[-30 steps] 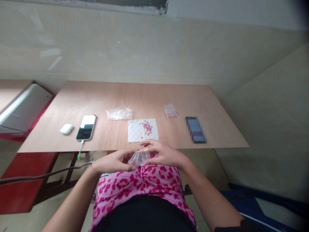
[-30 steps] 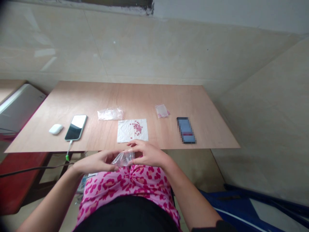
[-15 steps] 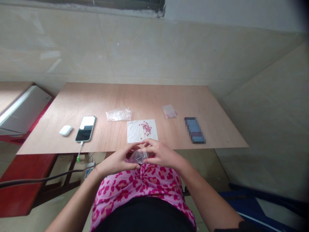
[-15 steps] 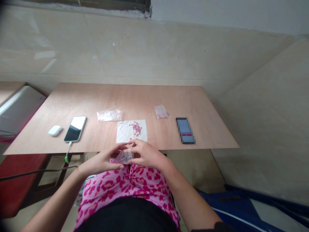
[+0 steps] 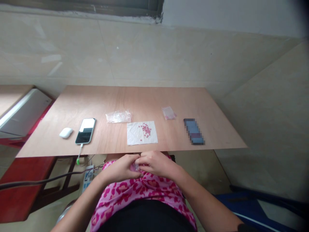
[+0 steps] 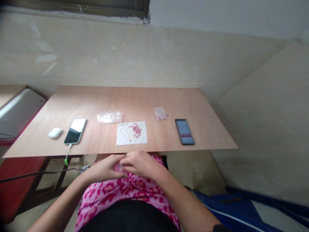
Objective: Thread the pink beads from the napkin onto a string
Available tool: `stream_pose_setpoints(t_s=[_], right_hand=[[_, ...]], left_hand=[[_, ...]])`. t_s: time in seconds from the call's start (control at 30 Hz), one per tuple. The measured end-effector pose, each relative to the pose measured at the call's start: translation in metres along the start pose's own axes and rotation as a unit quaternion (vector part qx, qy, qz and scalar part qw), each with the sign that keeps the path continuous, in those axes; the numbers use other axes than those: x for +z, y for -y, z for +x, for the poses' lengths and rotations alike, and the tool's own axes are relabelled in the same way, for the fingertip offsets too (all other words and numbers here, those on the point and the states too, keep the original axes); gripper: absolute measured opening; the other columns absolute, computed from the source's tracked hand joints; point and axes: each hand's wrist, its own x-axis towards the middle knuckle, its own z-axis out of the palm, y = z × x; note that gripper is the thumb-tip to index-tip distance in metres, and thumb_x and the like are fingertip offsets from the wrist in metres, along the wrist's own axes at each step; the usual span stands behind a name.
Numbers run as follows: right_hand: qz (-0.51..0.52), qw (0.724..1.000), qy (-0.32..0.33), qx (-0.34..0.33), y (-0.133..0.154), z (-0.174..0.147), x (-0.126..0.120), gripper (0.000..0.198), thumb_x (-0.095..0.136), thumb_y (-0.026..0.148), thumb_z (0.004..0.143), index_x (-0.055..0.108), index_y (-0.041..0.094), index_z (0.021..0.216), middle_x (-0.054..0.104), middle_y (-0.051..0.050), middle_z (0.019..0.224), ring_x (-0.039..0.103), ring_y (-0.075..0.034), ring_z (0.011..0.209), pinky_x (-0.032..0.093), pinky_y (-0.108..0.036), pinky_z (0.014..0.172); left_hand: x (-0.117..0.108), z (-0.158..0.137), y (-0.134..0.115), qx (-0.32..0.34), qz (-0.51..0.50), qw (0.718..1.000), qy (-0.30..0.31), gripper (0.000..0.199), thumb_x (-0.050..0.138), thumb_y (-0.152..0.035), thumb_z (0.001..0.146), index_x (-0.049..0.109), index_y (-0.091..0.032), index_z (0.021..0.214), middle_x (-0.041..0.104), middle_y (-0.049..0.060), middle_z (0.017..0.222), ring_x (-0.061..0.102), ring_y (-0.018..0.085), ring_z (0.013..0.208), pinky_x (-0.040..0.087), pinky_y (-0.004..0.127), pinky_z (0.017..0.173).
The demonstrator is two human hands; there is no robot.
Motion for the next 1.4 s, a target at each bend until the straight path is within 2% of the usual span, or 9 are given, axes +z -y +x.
stream_pose_setpoints(t_s=[0.1,0.2,0.3,0.4,0.47,0.57,0.7,0.9,1.4], right_hand=[[0.036,0.999,-0.036,-0.001,0.0,-0.002,-0.003,0.02,0.063,0.027,0.102,0.079,0.025,0.114,0.073,-0.004,0.096,0.064,-0.016,0.08,0.043,-0.025,0.069],[0.108,0.987,-0.117,-0.011,-0.005,-0.003,-0.011,0.027,0.058,0.029,0.104,0.076,0.025,0.124,0.076,-0.006,0.102,0.068,-0.017,0.087,0.05,-0.028,0.08],[0.155,0.962,-0.224,0.024,-0.023,0.003,-0.019,0.029,0.056,0.034,0.105,0.076,0.023,0.124,0.078,-0.007,0.106,0.07,-0.018,0.093,0.053,-0.03,0.086],[0.196,0.919,-0.334,0.08,-0.056,0.025,-0.021,0.032,0.056,0.042,0.103,0.078,0.021,0.115,0.078,-0.008,0.11,0.072,-0.02,0.098,0.054,-0.032,0.09],[0.224,0.874,-0.413,0.125,-0.082,0.046,-0.019,0.039,0.052,0.048,0.104,0.078,0.019,0.108,0.078,-0.01,0.107,0.073,-0.023,0.1,0.055,-0.035,0.092],[0.258,0.806,-0.508,0.161,-0.114,0.078,-0.01,0.049,0.043,0.053,0.105,0.075,0.016,0.106,0.077,-0.014,0.11,0.073,-0.024,0.106,0.054,-0.037,0.096],[0.258,0.766,-0.558,0.188,-0.134,0.1,0.009,0.054,0.035,0.054,0.105,0.072,0.016,0.111,0.076,-0.015,0.117,0.07,-0.023,0.114,0.052,-0.038,0.102],[0.23,0.774,-0.566,0.168,-0.136,0.096,0.03,0.053,0.035,0.052,0.106,0.073,0.017,0.114,0.076,-0.014,0.118,0.069,-0.024,0.114,0.052,-0.039,0.102],[0.162,0.802,-0.557,0.139,-0.121,0.092,0.023,0.051,0.033,0.045,0.108,0.075,0.017,0.102,0.077,-0.013,0.107,0.072,-0.024,0.103,0.052,-0.035,0.095]], left_hand=[[-0.003,-0.002,0.0,0.006,-0.011,1.0,-0.005,0.022,0.07,-0.031,0.086,0.068,-0.02,0.105,0.074,0.005,0.103,0.069,0.025,0.094,0.053,0.034,0.08],[-0.01,-0.003,0.003,0.009,-0.025,0.999,-0.045,0.035,0.068,-0.042,0.092,0.064,-0.024,0.121,0.073,0.007,0.114,0.069,0.026,0.1,0.053,0.037,0.087],[-0.025,0.005,0.011,-0.021,0.015,0.996,-0.087,0.041,0.061,-0.055,0.096,0.059,-0.024,0.123,0.073,0.006,0.108,0.069,0.025,0.093,0.054,0.038,0.084],[-0.046,0.027,0.02,-0.045,0.133,0.983,-0.119,0.045,0.058,-0.06,0.096,0.059,-0.021,0.119,0.074,0.009,0.101,0.07,0.027,0.085,0.053,0.038,0.075],[-0.062,0.047,0.023,-0.041,0.252,0.955,-0.148,0.046,0.062,-0.057,0.094,0.061,-0.017,0.118,0.074,0.014,0.108,0.07,0.03,0.091,0.053,0.039,0.076],[-0.08,0.076,0.022,-0.043,0.417,0.897,-0.141,0.041,0.067,-0.047,0.094,0.063,-0.015,0.118,0.075,0.018,0.111,0.072,0.031,0.094,0.052,0.036,0.075],[-0.088,0.1,0.013,-0.065,0.522,0.844,-0.101,0.031,0.073,-0.04,0.09,0.068,-0.015,0.108,0.078,0.015,0.097,0.073,0.028,0.085,0.051,0.032,0.069],[-0.087,0.113,0.011,-0.061,0.558,0.824,-0.078,0.029,0.081,-0.035,0.084,0.072,-0.015,0.103,0.078,0.017,0.101,0.074,0.03,0.091,0.051,0.034,0.076],[-0.073,0.127,-0.003,-0.068,0.602,0.793,-0.069,0.03,0.086,-0.036,0.083,0.077,-0.012,0.099,0.077,0.021,0.101,0.072,0.034,0.092,0.046,0.037,0.079]])
